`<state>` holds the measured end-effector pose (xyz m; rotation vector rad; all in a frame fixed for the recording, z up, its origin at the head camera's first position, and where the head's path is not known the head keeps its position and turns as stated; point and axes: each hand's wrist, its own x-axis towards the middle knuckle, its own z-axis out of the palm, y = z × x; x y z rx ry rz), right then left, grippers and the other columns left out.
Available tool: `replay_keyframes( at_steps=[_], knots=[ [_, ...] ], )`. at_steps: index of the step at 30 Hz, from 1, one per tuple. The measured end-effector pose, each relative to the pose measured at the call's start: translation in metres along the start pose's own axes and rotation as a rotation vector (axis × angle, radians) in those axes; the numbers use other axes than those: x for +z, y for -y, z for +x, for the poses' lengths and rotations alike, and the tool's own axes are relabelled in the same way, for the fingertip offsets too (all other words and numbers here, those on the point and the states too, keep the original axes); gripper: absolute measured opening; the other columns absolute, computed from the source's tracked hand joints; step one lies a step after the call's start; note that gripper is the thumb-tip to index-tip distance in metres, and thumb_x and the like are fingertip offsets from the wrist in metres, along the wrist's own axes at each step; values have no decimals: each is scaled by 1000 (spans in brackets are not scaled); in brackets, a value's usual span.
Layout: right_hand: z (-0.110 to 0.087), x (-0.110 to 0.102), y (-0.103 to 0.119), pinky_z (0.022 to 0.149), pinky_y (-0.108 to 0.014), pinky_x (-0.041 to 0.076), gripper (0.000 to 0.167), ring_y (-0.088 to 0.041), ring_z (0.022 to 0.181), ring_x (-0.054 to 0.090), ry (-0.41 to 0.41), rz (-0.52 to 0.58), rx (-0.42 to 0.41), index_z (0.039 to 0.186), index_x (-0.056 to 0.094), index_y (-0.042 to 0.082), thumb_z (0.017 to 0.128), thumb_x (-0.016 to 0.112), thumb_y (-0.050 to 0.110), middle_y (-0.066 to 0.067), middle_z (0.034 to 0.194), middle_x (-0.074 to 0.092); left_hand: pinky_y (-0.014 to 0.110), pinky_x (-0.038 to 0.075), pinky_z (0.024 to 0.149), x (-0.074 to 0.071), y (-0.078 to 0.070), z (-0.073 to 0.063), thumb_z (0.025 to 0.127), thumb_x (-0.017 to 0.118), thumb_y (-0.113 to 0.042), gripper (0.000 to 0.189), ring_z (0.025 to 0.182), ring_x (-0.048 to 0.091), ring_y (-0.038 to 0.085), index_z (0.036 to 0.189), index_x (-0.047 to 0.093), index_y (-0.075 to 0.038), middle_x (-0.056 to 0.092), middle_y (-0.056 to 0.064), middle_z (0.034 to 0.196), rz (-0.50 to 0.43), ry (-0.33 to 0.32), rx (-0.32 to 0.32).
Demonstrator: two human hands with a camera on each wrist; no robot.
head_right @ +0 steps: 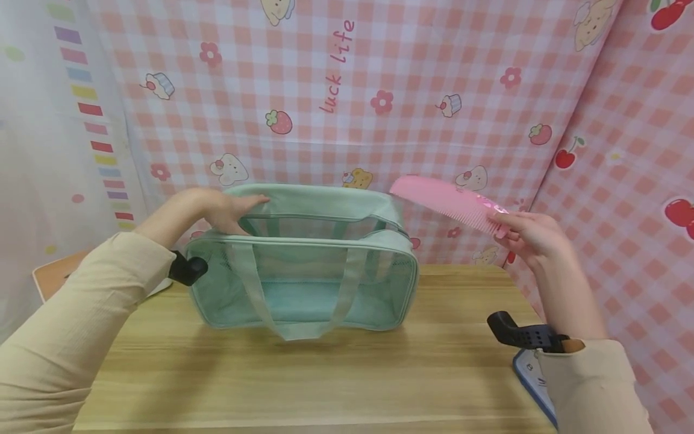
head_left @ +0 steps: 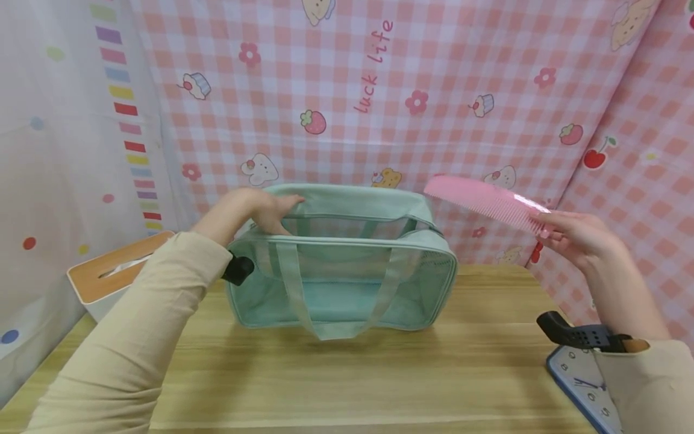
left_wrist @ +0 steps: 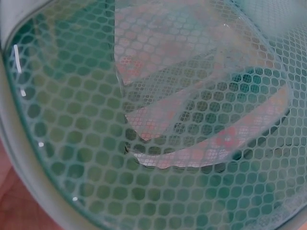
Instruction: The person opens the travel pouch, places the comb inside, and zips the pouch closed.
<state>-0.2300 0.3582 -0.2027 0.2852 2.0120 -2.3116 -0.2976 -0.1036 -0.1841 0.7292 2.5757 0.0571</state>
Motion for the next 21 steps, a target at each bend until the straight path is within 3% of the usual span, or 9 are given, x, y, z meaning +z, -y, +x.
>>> replay_keyframes(
  at_steps=[6,11,16,21],
  knots=[
    [3,26,5,62,-18,55,7,-7,63,57,78,-41,-28,74,69,14,81,68,12,3,78,62,51,13,115,0,0,-1,95,48,-24,80,140,4,39,143,-8,4,-5,26,150,12,5,0],
    [6,56,8,63,-17,54,9,-5,68,59,145,-160,-44,75,71,16,83,67,12,6,81,63,51,14,115,-1,-1,-1,94,49,-25,80,140,5,40,144,-8,3,-4,26,150,10,1,-1],
    [12,91,5,61,-16,54,12,-3,65,59,205,-302,-69,73,69,19,84,65,15,7,75,65,52,14,115,0,1,-3,94,49,-25,81,139,6,40,143,-8,4,-4,27,150,5,-2,-6],
    [20,122,-2,65,-16,54,10,-3,67,62,223,-334,-42,75,66,16,85,65,14,7,73,65,51,13,115,0,0,-2,94,49,-26,81,139,5,40,143,-8,4,-5,27,150,9,-3,0]
  ],
)
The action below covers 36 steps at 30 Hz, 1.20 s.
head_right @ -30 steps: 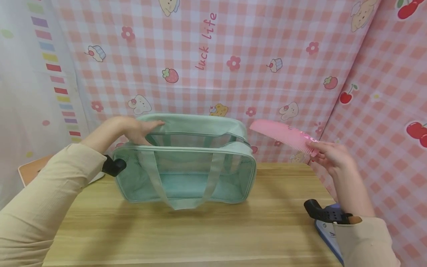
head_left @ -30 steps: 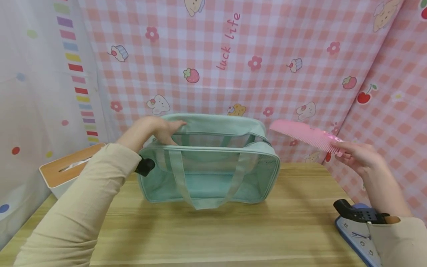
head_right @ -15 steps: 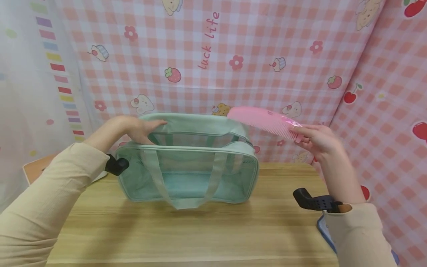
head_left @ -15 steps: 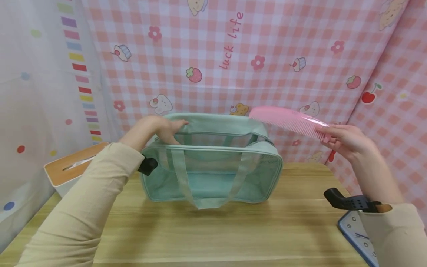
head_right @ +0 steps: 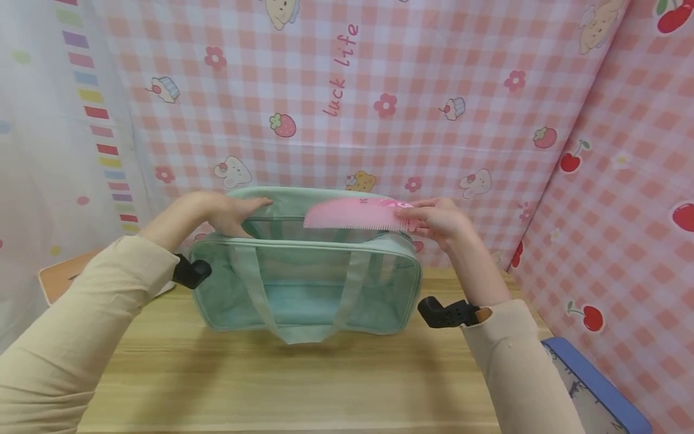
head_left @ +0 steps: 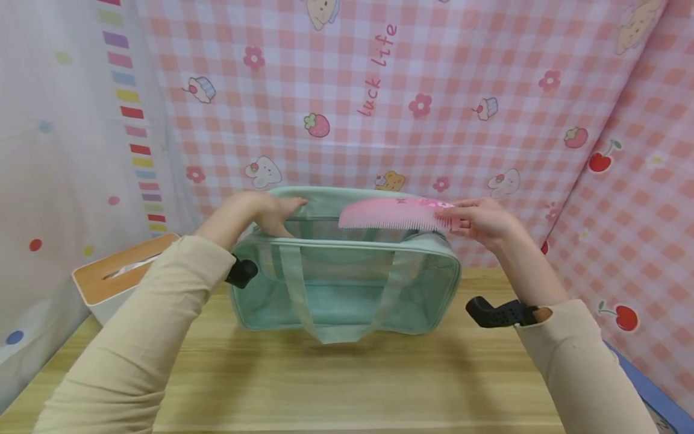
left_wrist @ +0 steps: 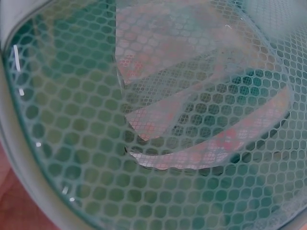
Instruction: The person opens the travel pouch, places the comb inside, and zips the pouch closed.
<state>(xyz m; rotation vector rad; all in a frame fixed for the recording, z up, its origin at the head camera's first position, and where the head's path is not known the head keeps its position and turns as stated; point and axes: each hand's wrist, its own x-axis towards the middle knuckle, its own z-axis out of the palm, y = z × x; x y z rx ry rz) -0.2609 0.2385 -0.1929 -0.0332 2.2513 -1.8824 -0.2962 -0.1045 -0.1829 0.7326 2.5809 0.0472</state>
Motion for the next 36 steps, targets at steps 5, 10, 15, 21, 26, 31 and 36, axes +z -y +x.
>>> replay_keyframes(
  at_steps=[5,10,15,21,26,31,36],
  knots=[
    [16,26,-1,62,-13,52,6,-1,63,57,-1,-83,26,85,62,9,85,65,14,8,73,62,50,12,115,0,1,1,94,49,-26,81,140,5,39,143,-8,5,-5,26,150,5,-2,7],
    [30,45,-3,57,-11,51,4,-1,57,54,-16,-60,64,83,61,6,85,64,9,6,69,60,50,12,116,1,1,2,94,49,-27,81,140,5,38,143,-8,5,-5,26,151,6,0,10],
    [41,58,-1,57,-11,51,7,-3,59,57,4,-1,84,90,59,4,85,63,8,5,69,61,49,13,116,1,2,1,94,50,-26,81,140,6,38,143,-7,5,-4,26,150,3,-2,18],
    [43,62,0,67,-12,54,38,-1,60,61,29,-82,89,125,49,-8,90,55,5,3,73,65,50,13,115,1,2,1,94,49,-25,81,140,5,38,143,-8,4,-4,26,151,-5,2,9],
    [35,52,-1,83,-18,52,41,2,70,63,19,-174,58,128,46,-9,91,55,7,-4,96,67,50,14,115,0,2,2,94,49,-24,80,140,6,38,144,-8,3,-2,26,151,-2,-6,8],
    [29,44,-4,83,-19,53,41,1,72,64,22,-156,15,123,52,-8,87,61,10,4,83,69,50,14,115,1,4,4,94,49,-24,80,140,6,39,143,-8,4,-2,27,150,-5,-10,13],
    [27,44,-5,78,-17,54,44,1,68,64,18,-143,18,126,46,-11,89,59,9,10,71,66,50,13,115,5,4,4,94,50,-23,79,139,6,39,143,-6,5,-2,27,150,-56,-61,19]
  ],
)
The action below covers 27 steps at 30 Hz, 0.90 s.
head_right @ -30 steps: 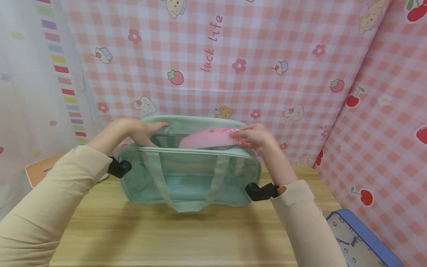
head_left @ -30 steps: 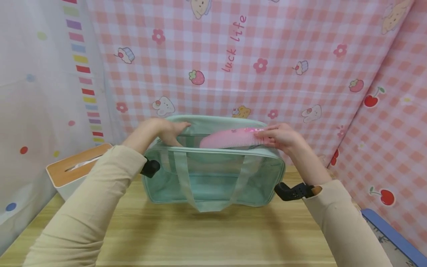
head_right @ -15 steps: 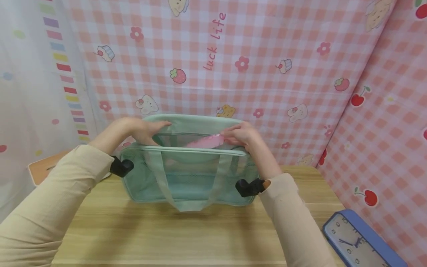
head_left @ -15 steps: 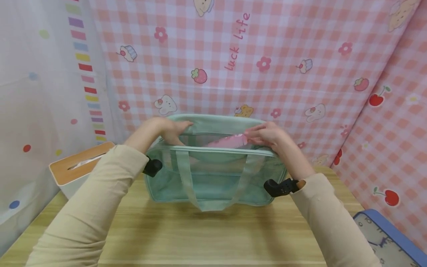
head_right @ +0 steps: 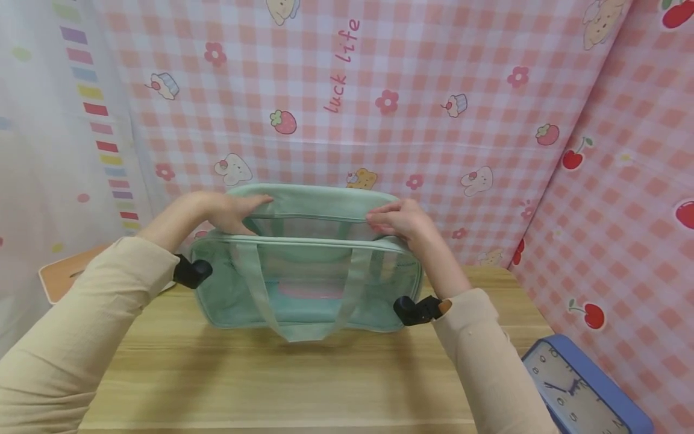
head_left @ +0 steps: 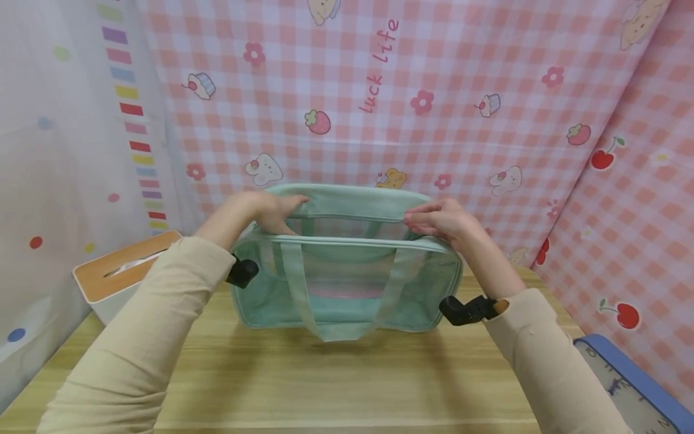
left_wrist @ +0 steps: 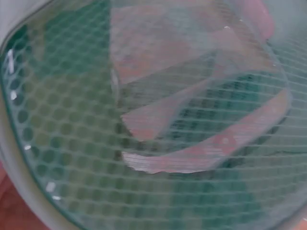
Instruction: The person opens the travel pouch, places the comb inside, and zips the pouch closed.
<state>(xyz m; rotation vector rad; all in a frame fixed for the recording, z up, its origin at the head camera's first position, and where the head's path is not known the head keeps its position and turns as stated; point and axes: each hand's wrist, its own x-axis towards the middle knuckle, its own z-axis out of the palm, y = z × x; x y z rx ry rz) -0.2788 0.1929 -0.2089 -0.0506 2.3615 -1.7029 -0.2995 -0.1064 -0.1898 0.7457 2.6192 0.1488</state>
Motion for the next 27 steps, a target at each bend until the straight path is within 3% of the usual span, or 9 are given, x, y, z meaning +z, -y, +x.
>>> replay_keyframes(
  at_steps=[3,7,11,14,18,21,24,27],
  knots=[
    [1,2,1,75,-15,54,43,2,67,64,1,-10,1,127,45,-12,90,56,9,11,69,65,49,14,115,6,1,-3,93,52,-25,79,140,9,38,144,-2,5,4,26,151,-71,-115,14],
    [3,4,2,75,-16,54,43,1,66,64,2,-4,3,127,45,-11,91,56,9,8,72,66,49,23,113,19,5,-10,95,49,-29,71,137,21,37,144,10,3,20,24,149,-171,-326,57],
    [4,9,5,72,-16,55,44,0,66,64,12,-2,2,127,45,-12,90,56,10,6,75,66,50,30,109,35,11,-26,97,42,-35,60,132,33,37,141,26,4,32,23,144,-235,-513,99],
    [6,15,9,73,-16,55,43,0,66,64,21,-25,-6,127,45,-11,91,56,10,3,79,67,50,34,106,52,14,-40,94,44,-44,64,129,38,35,138,34,1,38,19,142,-232,-643,74],
    [11,26,15,80,-19,54,43,1,68,63,40,-82,-24,126,46,-11,91,55,12,-18,108,65,49,47,92,78,16,-52,83,61,-42,64,115,53,33,130,47,-2,54,16,128,-133,-889,39],
    [14,36,19,84,-22,53,43,1,70,62,62,-137,-39,127,46,-10,92,54,14,-25,126,53,43,54,77,98,18,-53,74,73,-27,54,98,62,31,118,57,0,64,16,110,9,-1110,79],
    [17,47,23,84,-23,54,42,2,70,61,87,-181,-53,126,48,-9,93,53,16,-26,127,52,39,56,66,114,20,-49,68,78,-14,44,86,64,29,105,62,3,66,16,94,152,-1293,135],
    [18,60,29,85,-27,54,40,1,71,61,111,-222,-76,124,51,-7,92,54,16,-24,124,55,36,57,63,124,20,-46,68,77,-8,37,81,64,28,99,63,4,64,16,88,237,-1405,171]
  ],
)
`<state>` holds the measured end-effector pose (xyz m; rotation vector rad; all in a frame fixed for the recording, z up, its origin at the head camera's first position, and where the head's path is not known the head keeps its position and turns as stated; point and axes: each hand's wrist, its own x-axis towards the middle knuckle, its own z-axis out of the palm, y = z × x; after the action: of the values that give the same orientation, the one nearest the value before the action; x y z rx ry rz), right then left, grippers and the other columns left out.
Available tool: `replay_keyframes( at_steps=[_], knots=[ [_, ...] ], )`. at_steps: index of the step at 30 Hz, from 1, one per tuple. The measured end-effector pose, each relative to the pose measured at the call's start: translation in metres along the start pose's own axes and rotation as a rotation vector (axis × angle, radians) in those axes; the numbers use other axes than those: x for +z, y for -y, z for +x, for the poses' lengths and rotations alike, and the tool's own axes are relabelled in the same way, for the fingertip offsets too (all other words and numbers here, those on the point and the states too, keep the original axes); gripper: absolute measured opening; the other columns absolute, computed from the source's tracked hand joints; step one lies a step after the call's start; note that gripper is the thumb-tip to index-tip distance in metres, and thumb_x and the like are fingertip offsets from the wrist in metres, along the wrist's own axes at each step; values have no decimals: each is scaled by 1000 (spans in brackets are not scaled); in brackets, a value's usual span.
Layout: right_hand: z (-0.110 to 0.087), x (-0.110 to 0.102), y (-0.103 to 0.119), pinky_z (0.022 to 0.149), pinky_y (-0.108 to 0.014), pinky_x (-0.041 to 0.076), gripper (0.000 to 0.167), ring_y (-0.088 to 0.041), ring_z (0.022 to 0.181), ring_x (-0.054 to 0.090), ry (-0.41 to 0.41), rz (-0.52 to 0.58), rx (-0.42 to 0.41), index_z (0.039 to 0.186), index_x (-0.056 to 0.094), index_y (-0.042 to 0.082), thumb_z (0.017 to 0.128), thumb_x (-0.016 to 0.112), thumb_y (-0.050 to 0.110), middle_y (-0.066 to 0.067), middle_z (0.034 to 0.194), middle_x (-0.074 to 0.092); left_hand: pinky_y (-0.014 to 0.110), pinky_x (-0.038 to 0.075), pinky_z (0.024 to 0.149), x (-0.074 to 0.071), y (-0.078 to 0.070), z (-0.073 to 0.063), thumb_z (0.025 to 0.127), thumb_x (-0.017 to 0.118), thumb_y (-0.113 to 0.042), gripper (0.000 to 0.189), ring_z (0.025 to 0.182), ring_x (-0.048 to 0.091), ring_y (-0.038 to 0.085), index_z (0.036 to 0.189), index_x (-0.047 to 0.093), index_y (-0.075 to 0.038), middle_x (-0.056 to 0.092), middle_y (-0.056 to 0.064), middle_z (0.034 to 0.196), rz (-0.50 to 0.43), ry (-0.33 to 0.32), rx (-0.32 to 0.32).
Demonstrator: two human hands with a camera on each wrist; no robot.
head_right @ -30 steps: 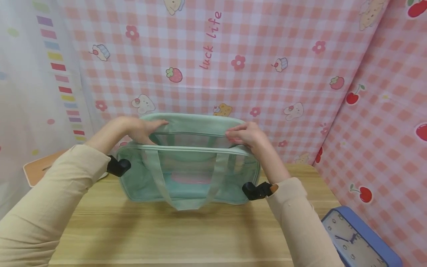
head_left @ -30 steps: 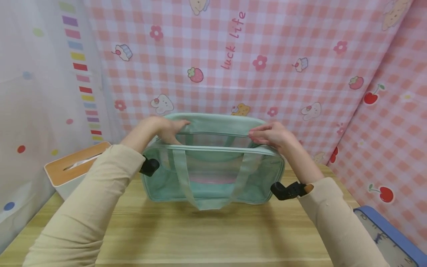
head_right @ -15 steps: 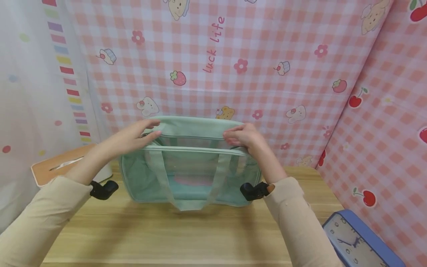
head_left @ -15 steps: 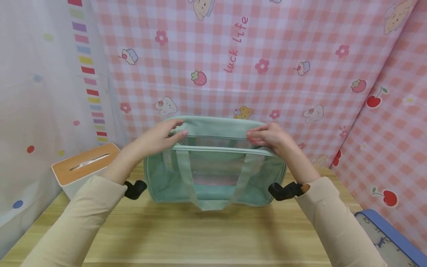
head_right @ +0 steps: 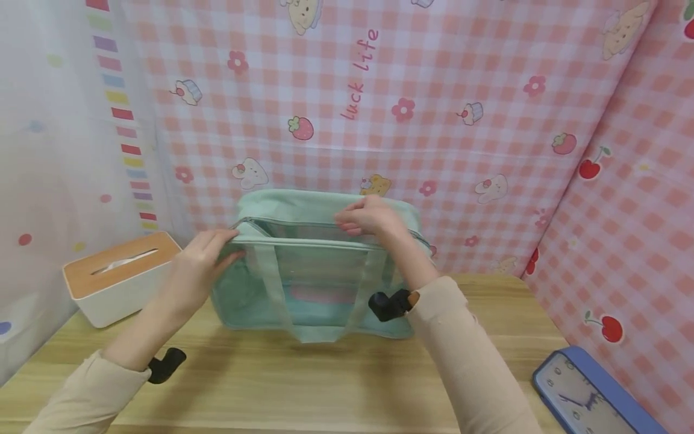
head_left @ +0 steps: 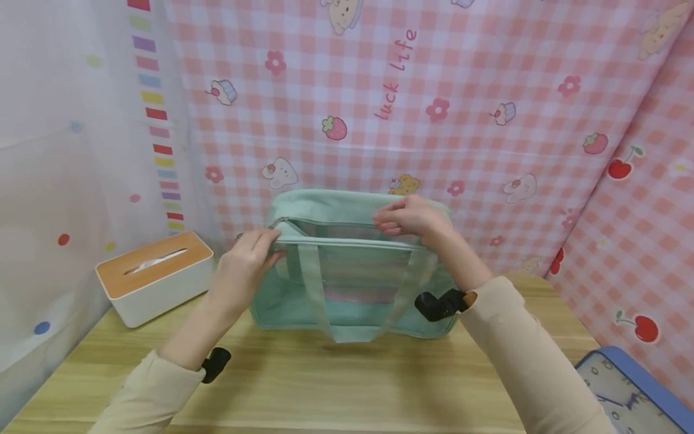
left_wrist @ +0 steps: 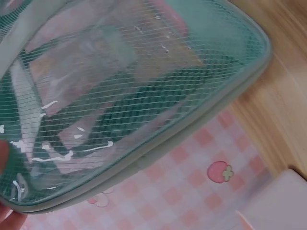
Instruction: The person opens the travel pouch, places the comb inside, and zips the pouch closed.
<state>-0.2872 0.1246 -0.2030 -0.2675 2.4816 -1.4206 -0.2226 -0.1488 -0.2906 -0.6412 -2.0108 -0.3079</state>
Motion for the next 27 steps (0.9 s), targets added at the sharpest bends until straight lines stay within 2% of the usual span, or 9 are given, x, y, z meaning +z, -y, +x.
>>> replay_keyframes(
  at_steps=[5,12,15,19,22,27],
  knots=[
    [6,21,16,90,-34,52,39,-7,80,64,14,-63,-15,122,55,-2,90,58,20,-19,120,60,34,57,64,6,0,-3,69,75,-8,33,78,63,28,96,63,6,63,16,85,32,-74,37],
    [16,52,40,78,-26,56,38,-21,95,65,24,-121,-16,119,57,-1,89,60,21,-16,111,64,32,57,64,11,0,-4,67,76,-8,33,75,64,26,94,63,5,63,15,83,15,-115,48],
    [21,67,49,72,-22,56,34,-19,87,66,32,-132,-37,115,60,-1,88,61,19,-14,104,66,31,57,64,12,1,-5,68,75,-8,32,75,64,26,94,62,5,63,15,83,11,-125,45],
    [28,87,61,66,-22,56,28,-12,69,63,11,-191,-80,108,65,0,87,63,19,-12,91,68,31,57,64,12,1,-6,69,75,-8,31,75,64,26,94,62,4,63,15,82,6,-138,39],
    [33,100,70,66,-24,55,25,-13,70,63,-26,-301,-129,103,67,3,85,65,21,-12,93,68,31,57,63,12,2,-7,69,75,-7,31,75,64,26,94,62,4,64,15,82,9,-143,47],
    [39,124,80,73,-26,51,24,-20,94,60,-20,-583,-268,107,65,6,86,63,18,-10,117,60,30,57,61,11,4,-9,69,76,-7,30,73,63,25,93,62,4,63,14,81,27,-142,54]
  ],
)
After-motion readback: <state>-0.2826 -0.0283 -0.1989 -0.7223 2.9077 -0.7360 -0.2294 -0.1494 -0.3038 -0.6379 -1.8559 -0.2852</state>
